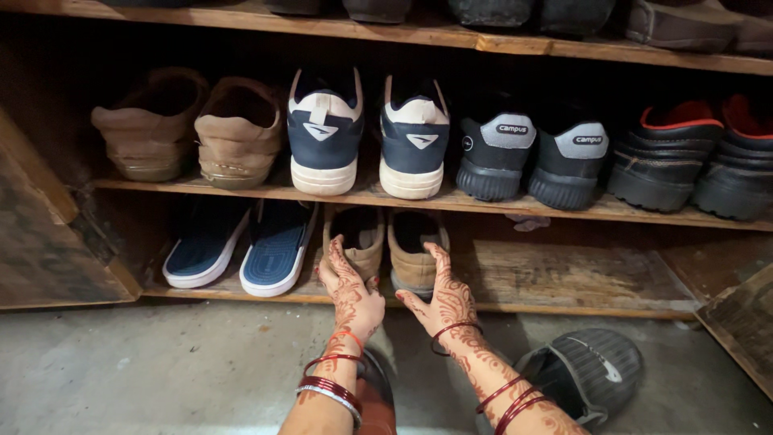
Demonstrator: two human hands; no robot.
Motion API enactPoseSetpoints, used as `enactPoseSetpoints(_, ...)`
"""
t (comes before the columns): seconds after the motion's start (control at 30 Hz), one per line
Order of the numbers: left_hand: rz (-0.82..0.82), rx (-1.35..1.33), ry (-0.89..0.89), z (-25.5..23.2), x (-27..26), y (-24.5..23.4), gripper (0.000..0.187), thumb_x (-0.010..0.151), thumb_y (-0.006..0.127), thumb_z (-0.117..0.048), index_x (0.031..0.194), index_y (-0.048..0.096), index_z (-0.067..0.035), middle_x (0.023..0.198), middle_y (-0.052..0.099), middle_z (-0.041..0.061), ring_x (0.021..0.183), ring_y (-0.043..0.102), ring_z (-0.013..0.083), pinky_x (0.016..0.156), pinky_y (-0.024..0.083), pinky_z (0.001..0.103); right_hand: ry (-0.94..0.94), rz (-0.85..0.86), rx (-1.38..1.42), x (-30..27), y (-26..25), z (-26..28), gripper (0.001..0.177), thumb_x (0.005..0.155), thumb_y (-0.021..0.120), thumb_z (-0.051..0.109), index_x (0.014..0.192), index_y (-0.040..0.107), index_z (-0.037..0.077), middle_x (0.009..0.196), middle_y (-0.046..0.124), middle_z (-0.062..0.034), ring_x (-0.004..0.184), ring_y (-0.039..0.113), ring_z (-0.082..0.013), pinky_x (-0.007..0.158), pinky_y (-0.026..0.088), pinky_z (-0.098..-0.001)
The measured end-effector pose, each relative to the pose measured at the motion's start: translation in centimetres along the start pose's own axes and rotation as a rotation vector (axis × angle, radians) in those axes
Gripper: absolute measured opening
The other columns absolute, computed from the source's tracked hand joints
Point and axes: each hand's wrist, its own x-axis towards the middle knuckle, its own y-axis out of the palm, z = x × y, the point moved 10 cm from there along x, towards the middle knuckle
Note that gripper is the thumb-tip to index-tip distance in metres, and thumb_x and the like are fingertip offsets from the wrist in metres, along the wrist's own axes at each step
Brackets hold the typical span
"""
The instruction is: The person sits on the floor and organizes various pairs of shoes, including sneakers, sandals, and slip-ons, into a wooden shoe cabinet. They pick up shoes from the floor, inspect them, and place them neatly on the shelves.
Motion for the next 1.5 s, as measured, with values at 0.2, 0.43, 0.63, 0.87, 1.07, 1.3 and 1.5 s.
enactPoseSetpoints(0.2, -0.019, -0.055, 0.136, -1.0, -0.3, -0.7, 0.097, 0.07, 0.073, 0.01, 0.151, 0.023, -0.006, 0.151, 0.026, 0.024, 0.14, 0.033, 0.0439, 0.116, 0.029, 0.047, -0.085, -0.099, 0.036, -0.4, -0.9, 0.2, 0.092, 0.071, 0.086, 0.052, 0.142, 0.035, 0.024, 0.122, 0.07, -0.0145, 0.091, 0.07, -0.0446, 0.073, 0.055, -0.0537)
enactPoseSetpoints(0.43, -0.115, -0.11, 0.173, -1.2, -1.0, -1.1, 0.091, 0.072, 0.071, 0.011, 0.151, 0.029, -0.005, 0.155, 0.021, 0.025, 0.144, 0.03, 0.0444, 0.12, 0.027, 0.046, 0.087, 0.02, -0.046, -0.5, -0.4, -0.7, 0.097, 0.072, 0.081, 0.058, 0.151, 0.03, 0.032, 0.119, 0.072, -0.0113, 0.097, 0.071, -0.0414, 0.082, 0.056, -0.0519)
enactPoseSetpoints(0.63, -0.151, -0.117, 0.134, -1.5, -1.3, -1.6, 0.089, 0.073, 0.07, 0.012, 0.151, 0.032, -0.007, 0.156, 0.02, 0.026, 0.145, 0.027, 0.0453, 0.12, 0.026, 0.047, -0.016, -0.058, 0.0, -0.6, -0.6, -0.1, 0.101, 0.07, 0.083, 0.055, 0.151, 0.026, 0.031, 0.14, 0.063, -0.0078, 0.097, 0.07, -0.0435, 0.08, 0.055, -0.0539)
enactPoseSetpoints(0.87, -0.1, -0.124, 0.1, -1.6, -0.9, -1.6, 0.09, 0.074, 0.067, 0.012, 0.153, 0.029, -0.01, 0.156, 0.023, 0.026, 0.144, 0.032, 0.0433, 0.119, 0.03, 0.045, 0.022, -0.099, 0.032, -0.8, -0.8, -0.7, 0.11, 0.067, 0.085, 0.056, 0.154, 0.022, 0.032, 0.144, 0.059, -0.0094, 0.099, 0.07, -0.0434, 0.082, 0.057, -0.0524)
enactPoseSetpoints(1.07, -0.08, -0.093, 0.103, -2.0, -1.1, -2.2, 0.092, 0.075, 0.065, 0.014, 0.155, 0.026, -0.009, 0.156, 0.019, 0.028, 0.146, 0.027, 0.0476, 0.117, 0.03, 0.047, 0.023, -0.109, 0.051, -1.1, -0.6, -0.4, 0.117, 0.066, 0.086, 0.057, 0.157, 0.018, 0.03, 0.138, 0.061, -0.0177, 0.107, 0.069, -0.0404, 0.082, 0.057, -0.0503)
enactPoseSetpoints(1.3, -0.059, -0.111, 0.074, -1.7, -1.1, -2.0, 0.094, 0.076, 0.064, 0.014, 0.157, 0.023, -0.012, 0.157, 0.02, 0.027, 0.143, 0.034, 0.0454, 0.117, 0.033, 0.045, 0.061, -0.081, 0.021, -0.9, -0.7, -0.1, 0.12, 0.062, 0.087, 0.06, 0.155, 0.019, 0.029, 0.143, 0.059, -0.0141, 0.108, 0.069, -0.0391, 0.084, 0.056, -0.0504)
enactPoseSetpoints(1.5, -0.062, -0.108, 0.183, -1.0, -0.9, -2.0, 0.101, 0.077, 0.069, 0.007, 0.161, 0.012, -0.003, 0.159, 0.016, 0.029, 0.146, 0.033, 0.0441, 0.12, 0.03, 0.044, -0.015, -0.085, 0.159, -0.9, -0.4, -0.2, 0.129, 0.059, 0.093, 0.054, 0.157, 0.015, 0.026, 0.142, 0.057, -0.0209, 0.12, 0.064, -0.04, 0.095, 0.054, -0.049)
